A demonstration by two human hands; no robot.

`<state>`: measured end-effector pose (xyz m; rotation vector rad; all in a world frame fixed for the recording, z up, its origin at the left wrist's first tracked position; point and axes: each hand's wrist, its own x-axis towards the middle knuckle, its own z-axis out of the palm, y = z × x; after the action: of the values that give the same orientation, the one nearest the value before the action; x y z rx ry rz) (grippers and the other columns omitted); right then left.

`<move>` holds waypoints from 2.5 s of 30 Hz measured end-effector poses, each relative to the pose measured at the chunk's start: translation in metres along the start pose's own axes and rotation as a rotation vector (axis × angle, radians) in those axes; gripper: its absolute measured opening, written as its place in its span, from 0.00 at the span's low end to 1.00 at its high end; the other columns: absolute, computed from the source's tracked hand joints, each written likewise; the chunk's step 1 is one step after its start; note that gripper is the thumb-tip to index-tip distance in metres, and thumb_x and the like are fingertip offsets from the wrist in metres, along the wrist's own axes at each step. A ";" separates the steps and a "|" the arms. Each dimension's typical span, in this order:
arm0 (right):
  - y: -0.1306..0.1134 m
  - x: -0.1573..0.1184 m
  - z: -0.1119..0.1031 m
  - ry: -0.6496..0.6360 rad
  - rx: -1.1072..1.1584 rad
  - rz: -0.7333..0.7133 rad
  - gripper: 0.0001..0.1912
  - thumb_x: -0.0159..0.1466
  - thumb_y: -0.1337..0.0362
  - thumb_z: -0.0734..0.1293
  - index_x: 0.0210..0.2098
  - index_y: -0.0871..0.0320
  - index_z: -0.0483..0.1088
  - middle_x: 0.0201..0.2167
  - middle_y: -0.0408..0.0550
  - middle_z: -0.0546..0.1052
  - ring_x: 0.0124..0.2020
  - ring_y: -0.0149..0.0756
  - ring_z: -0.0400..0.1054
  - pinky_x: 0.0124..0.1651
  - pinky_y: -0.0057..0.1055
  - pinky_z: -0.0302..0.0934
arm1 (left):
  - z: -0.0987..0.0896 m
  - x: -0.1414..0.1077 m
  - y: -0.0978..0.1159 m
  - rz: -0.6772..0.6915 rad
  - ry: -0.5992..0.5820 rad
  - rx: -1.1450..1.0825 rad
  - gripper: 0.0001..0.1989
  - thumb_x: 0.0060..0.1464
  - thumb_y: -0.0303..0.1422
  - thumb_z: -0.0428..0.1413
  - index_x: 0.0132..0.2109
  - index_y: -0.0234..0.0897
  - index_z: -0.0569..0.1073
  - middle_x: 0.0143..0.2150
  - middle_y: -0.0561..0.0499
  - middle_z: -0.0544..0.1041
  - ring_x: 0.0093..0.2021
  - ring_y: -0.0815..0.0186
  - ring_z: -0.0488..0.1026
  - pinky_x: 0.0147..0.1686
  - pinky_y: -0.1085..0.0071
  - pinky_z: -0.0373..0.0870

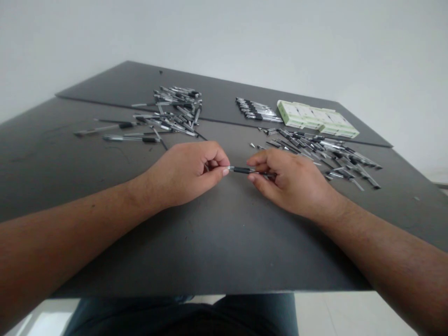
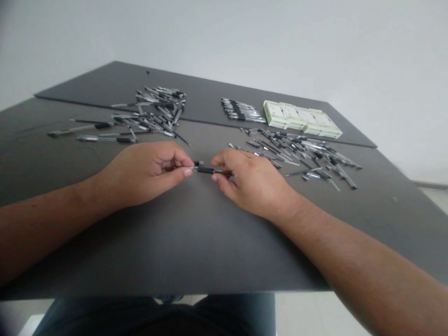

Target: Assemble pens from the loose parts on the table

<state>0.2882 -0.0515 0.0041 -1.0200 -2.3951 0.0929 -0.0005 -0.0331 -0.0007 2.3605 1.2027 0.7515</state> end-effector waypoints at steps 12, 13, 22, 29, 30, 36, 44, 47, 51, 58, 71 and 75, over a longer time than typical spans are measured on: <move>0.001 0.004 -0.005 -0.047 0.024 0.015 0.03 0.73 0.61 0.76 0.44 0.52 0.80 0.38 0.47 0.85 0.37 0.42 0.78 0.43 0.38 0.70 | 0.000 0.000 0.001 0.013 -0.011 0.025 0.12 0.67 0.44 0.60 0.45 0.45 0.85 0.37 0.52 0.87 0.37 0.60 0.82 0.45 0.64 0.75; 0.001 0.004 -0.005 -0.048 0.024 0.029 0.04 0.71 0.62 0.78 0.44 0.52 0.80 0.38 0.46 0.85 0.36 0.41 0.77 0.43 0.37 0.70 | 0.000 0.000 0.001 0.014 -0.012 0.024 0.12 0.67 0.43 0.60 0.45 0.45 0.85 0.37 0.52 0.87 0.37 0.60 0.82 0.45 0.64 0.75; 0.004 0.003 -0.005 -0.084 0.006 0.009 0.05 0.77 0.58 0.75 0.45 0.52 0.83 0.37 0.47 0.86 0.38 0.43 0.78 0.44 0.38 0.70 | 0.000 0.000 0.001 0.001 -0.022 0.017 0.11 0.68 0.43 0.60 0.46 0.46 0.85 0.37 0.52 0.86 0.40 0.58 0.83 0.47 0.64 0.75; 0.004 0.004 -0.005 -0.105 0.014 -0.040 0.10 0.81 0.58 0.70 0.44 0.52 0.82 0.37 0.49 0.85 0.39 0.44 0.80 0.45 0.38 0.70 | 0.000 0.000 0.000 0.044 -0.006 0.006 0.10 0.67 0.42 0.60 0.44 0.44 0.84 0.37 0.52 0.86 0.37 0.60 0.82 0.45 0.64 0.74; 0.004 0.004 -0.005 -0.109 0.016 -0.044 0.11 0.82 0.58 0.69 0.44 0.52 0.82 0.37 0.49 0.85 0.39 0.44 0.80 0.45 0.38 0.70 | 0.000 0.000 0.000 0.049 -0.005 0.001 0.10 0.67 0.42 0.60 0.44 0.44 0.84 0.37 0.52 0.86 0.37 0.60 0.83 0.44 0.64 0.74; 0.004 0.003 -0.004 -0.093 0.030 0.006 0.03 0.76 0.60 0.75 0.45 0.52 0.81 0.38 0.47 0.85 0.38 0.43 0.78 0.44 0.37 0.70 | 0.000 0.000 0.001 0.031 -0.017 0.003 0.11 0.67 0.42 0.60 0.45 0.45 0.84 0.38 0.51 0.87 0.38 0.59 0.83 0.45 0.64 0.75; 0.004 0.004 -0.005 -0.116 0.030 0.017 0.06 0.77 0.58 0.74 0.46 0.53 0.81 0.38 0.47 0.85 0.37 0.41 0.77 0.44 0.36 0.68 | 0.000 0.000 0.000 0.046 -0.020 0.038 0.11 0.68 0.43 0.59 0.46 0.44 0.84 0.38 0.51 0.87 0.37 0.60 0.82 0.45 0.64 0.74; 0.003 0.005 -0.006 -0.143 0.011 0.013 0.07 0.79 0.58 0.72 0.45 0.53 0.81 0.38 0.48 0.85 0.38 0.42 0.77 0.45 0.36 0.68 | 0.000 0.000 -0.001 0.055 -0.018 0.054 0.12 0.69 0.42 0.59 0.46 0.44 0.85 0.38 0.51 0.87 0.37 0.60 0.82 0.45 0.64 0.75; 0.003 0.005 -0.006 -0.142 0.024 -0.018 0.12 0.82 0.56 0.68 0.46 0.53 0.81 0.37 0.49 0.85 0.39 0.43 0.78 0.46 0.37 0.68 | 0.000 0.000 -0.002 0.070 -0.004 0.048 0.12 0.69 0.42 0.59 0.46 0.43 0.85 0.37 0.51 0.86 0.37 0.60 0.83 0.45 0.65 0.76; 0.004 0.003 -0.005 -0.149 0.003 0.009 0.08 0.79 0.57 0.72 0.46 0.52 0.81 0.36 0.47 0.83 0.36 0.42 0.75 0.43 0.36 0.65 | 0.000 0.000 0.000 0.067 -0.007 0.062 0.13 0.68 0.42 0.59 0.46 0.43 0.86 0.37 0.52 0.87 0.36 0.61 0.82 0.43 0.64 0.74; 0.004 0.003 -0.004 -0.119 0.010 -0.029 0.07 0.79 0.59 0.71 0.45 0.53 0.80 0.37 0.47 0.83 0.36 0.41 0.74 0.42 0.36 0.63 | -0.002 0.001 0.001 0.076 -0.067 0.129 0.16 0.70 0.42 0.55 0.49 0.44 0.86 0.40 0.49 0.89 0.40 0.58 0.84 0.45 0.63 0.74; 0.003 0.004 -0.004 -0.143 0.027 -0.042 0.09 0.80 0.59 0.69 0.45 0.54 0.80 0.35 0.47 0.82 0.36 0.41 0.74 0.42 0.36 0.62 | -0.004 0.000 0.001 0.115 -0.070 0.166 0.15 0.71 0.41 0.55 0.48 0.44 0.86 0.41 0.48 0.88 0.42 0.56 0.84 0.46 0.62 0.73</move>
<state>0.2898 -0.0469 0.0084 -0.9799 -2.5363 0.1881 -0.0023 -0.0330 0.0032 2.5879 1.1482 0.6199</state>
